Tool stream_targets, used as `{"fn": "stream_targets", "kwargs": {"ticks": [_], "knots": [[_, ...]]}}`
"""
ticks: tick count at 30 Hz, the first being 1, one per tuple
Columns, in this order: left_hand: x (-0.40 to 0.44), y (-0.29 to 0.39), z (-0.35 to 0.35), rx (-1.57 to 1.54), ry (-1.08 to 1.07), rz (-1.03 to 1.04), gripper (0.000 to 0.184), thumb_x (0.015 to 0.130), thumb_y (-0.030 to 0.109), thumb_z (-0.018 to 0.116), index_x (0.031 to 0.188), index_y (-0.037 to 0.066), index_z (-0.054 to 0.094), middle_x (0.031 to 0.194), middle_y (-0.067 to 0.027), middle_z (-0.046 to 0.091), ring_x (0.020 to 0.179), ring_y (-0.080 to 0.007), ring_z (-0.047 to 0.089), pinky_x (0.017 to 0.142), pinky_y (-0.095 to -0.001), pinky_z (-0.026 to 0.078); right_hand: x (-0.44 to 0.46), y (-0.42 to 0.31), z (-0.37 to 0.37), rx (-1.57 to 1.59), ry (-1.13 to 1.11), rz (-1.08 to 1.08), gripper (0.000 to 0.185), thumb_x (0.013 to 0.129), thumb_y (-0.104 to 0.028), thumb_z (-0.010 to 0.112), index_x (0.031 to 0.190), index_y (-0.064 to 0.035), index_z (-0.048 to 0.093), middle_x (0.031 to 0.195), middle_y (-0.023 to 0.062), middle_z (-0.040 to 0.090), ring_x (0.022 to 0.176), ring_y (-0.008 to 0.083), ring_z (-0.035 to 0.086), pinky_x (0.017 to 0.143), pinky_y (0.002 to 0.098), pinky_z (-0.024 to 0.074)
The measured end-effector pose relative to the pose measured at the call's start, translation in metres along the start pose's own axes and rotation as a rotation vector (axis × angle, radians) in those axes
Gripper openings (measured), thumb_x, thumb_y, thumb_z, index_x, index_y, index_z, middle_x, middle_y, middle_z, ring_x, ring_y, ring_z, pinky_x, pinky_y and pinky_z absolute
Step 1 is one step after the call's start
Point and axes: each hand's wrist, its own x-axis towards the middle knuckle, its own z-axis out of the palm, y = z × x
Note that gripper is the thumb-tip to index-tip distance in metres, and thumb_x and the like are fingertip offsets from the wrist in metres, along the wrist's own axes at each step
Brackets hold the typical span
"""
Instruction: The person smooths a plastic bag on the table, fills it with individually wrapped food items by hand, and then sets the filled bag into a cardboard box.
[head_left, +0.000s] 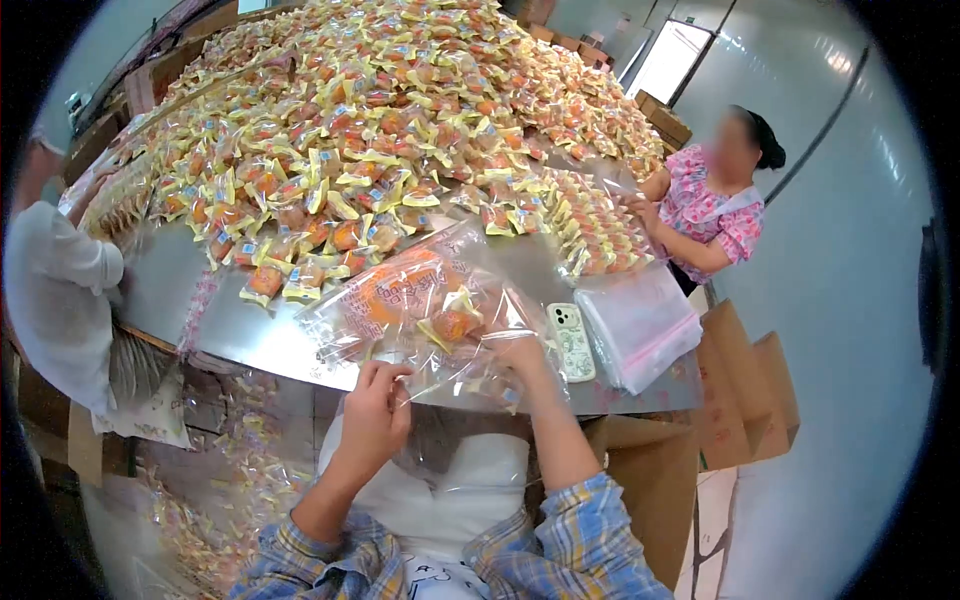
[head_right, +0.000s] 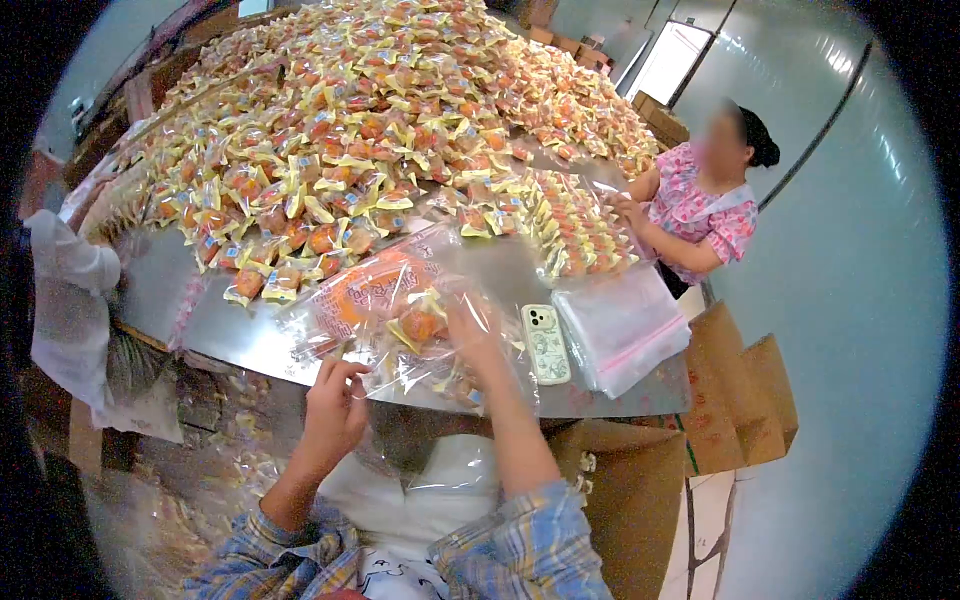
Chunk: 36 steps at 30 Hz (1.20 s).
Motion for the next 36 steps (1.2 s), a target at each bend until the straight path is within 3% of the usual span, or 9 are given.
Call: {"fn": "stream_targets", "kwargs": {"ticks": [3, 9, 12, 15, 19, 25, 29, 33, 36], "knots": [[-0.002, -0.012, -0.005, -0.042, 0.065, -0.025, 0.023, 0.088, -0.008, 0.056, 0.107, 0.001, 0.064, 0.101, -0.0135, 0.057, 0.067, -0.0224, 0.06, 0.06, -0.032, 0.05, 0.007, 0.026, 0.001, -0.306, 0.151, -0.245, 0.019, 0.09, -0.015, 0.064, 0.106, -0.0041, 0.067, 0.103, 0.015, 0.069, 0.101, 0.0379, 0.065, 0.086, 0.05, 0.0501], [-0.005, -0.018, 0.003, -0.064, 0.103, -0.1, 0.017, 0.09, -0.008, 0.056, 0.103, -0.001, 0.063, 0.1, -0.0121, 0.055, 0.069, -0.0172, 0.055, 0.058, -0.0295, 0.046, 0.029, 0.042, -0.037, -0.503, 0.179, -0.659, 0.021, 0.079, -0.008, 0.069, 0.099, -0.0077, 0.068, 0.105, 0.0087, 0.065, 0.105, 0.0305, 0.062, 0.087, 0.0448, 0.0471], [-0.004, -0.012, 0.007, -0.099, 0.139, -0.111, 0.014, 0.09, -0.006, 0.061, 0.102, 0.0, 0.063, 0.097, -0.0108, 0.054, 0.069, -0.0154, 0.054, 0.057, -0.0289, 0.044, 0.027, 0.023, -0.051, -0.651, -0.024, -0.411, 0.018, 0.084, -0.016, 0.07, 0.101, -0.0106, 0.067, 0.107, 0.0081, 0.065, 0.107, 0.0272, 0.06, 0.099, 0.0456, 0.0418], [-0.006, -0.018, 0.011, -0.104, 0.17, -0.129, 0.012, 0.089, -0.005, 0.065, 0.099, 0.001, 0.062, 0.092, -0.009, 0.054, 0.068, -0.0138, 0.053, 0.056, -0.028, 0.043, 0.03, 0.037, -0.052, -0.61, 0.159, -0.832, 0.014, 0.082, -0.017, 0.072, 0.092, -0.0119, 0.064, 0.099, 0.0082, 0.066, 0.094, 0.0287, 0.064, 0.089, 0.0437, 0.0486], [-0.01, -0.024, 0.018, -0.088, 0.176, -0.186, 0.011, 0.089, -0.004, 0.067, 0.096, 0.002, 0.061, 0.087, -0.0069, 0.054, 0.065, -0.0134, 0.052, 0.056, -0.0272, 0.042, 0.023, 0.044, -0.049, -0.407, -0.106, -0.475, 0.012, 0.087, -0.015, 0.066, 0.089, -0.0057, 0.059, 0.081, 0.0149, 0.067, 0.073, 0.0369, 0.067, 0.065, 0.043, 0.054], [-0.018, -0.018, 0.026, -0.119, 0.146, -0.113, 0.008, 0.093, -0.002, 0.064, 0.097, 0.002, 0.058, 0.083, -0.0041, 0.055, 0.064, -0.0103, 0.053, 0.056, -0.0253, 0.043, 0.034, 0.069, -0.04, -0.312, -0.173, 0.072, 0.033, 0.089, -0.028, 0.066, 0.114, -0.0062, 0.067, 0.112, 0.0204, 0.071, 0.104, 0.0369, 0.069, 0.09, 0.0452, 0.0553], [-0.023, -0.017, 0.018, -0.243, 0.177, -0.198, 0.008, 0.091, -0.003, 0.064, 0.095, 0.002, 0.06, 0.086, -0.0056, 0.057, 0.066, -0.0112, 0.054, 0.054, -0.0249, 0.042, 0.045, 0.074, -0.039, -0.707, -0.362, 0.266, 0.064, 0.09, -0.039, 0.063, 0.141, -0.001, 0.052, 0.145, 0.0254, 0.052, 0.136, 0.0384, 0.05, 0.114, 0.0492, 0.0396], [-0.027, -0.019, 0.014, -0.283, 0.122, -0.266, 0.008, 0.091, -0.003, 0.064, 0.097, 0.002, 0.059, 0.085, -0.0046, 0.058, 0.067, -0.01, 0.054, 0.054, -0.024, 0.042, 0.048, 0.073, -0.031, -0.737, -0.036, 0.08, 0.073, 0.086, -0.034, 0.067, 0.147, -0.0015, 0.045, 0.153, 0.0213, 0.043, 0.147, 0.037, 0.035, 0.112, 0.0621, 0.0374], [-0.032, -0.019, 0.017, -0.28, 0.112, -0.288, 0.011, 0.091, -0.002, 0.065, 0.099, 0.002, 0.058, 0.084, -0.0037, 0.057, 0.069, -0.0094, 0.055, 0.055, -0.0245, 0.044, 0.047, 0.071, -0.026, -0.862, 0.117, -0.01, 0.065, 0.083, -0.03, 0.07, 0.139, -0.0018, 0.053, 0.14, 0.0179, 0.056, 0.136, 0.0361, 0.049, 0.108, 0.0561, 0.0427]]}}
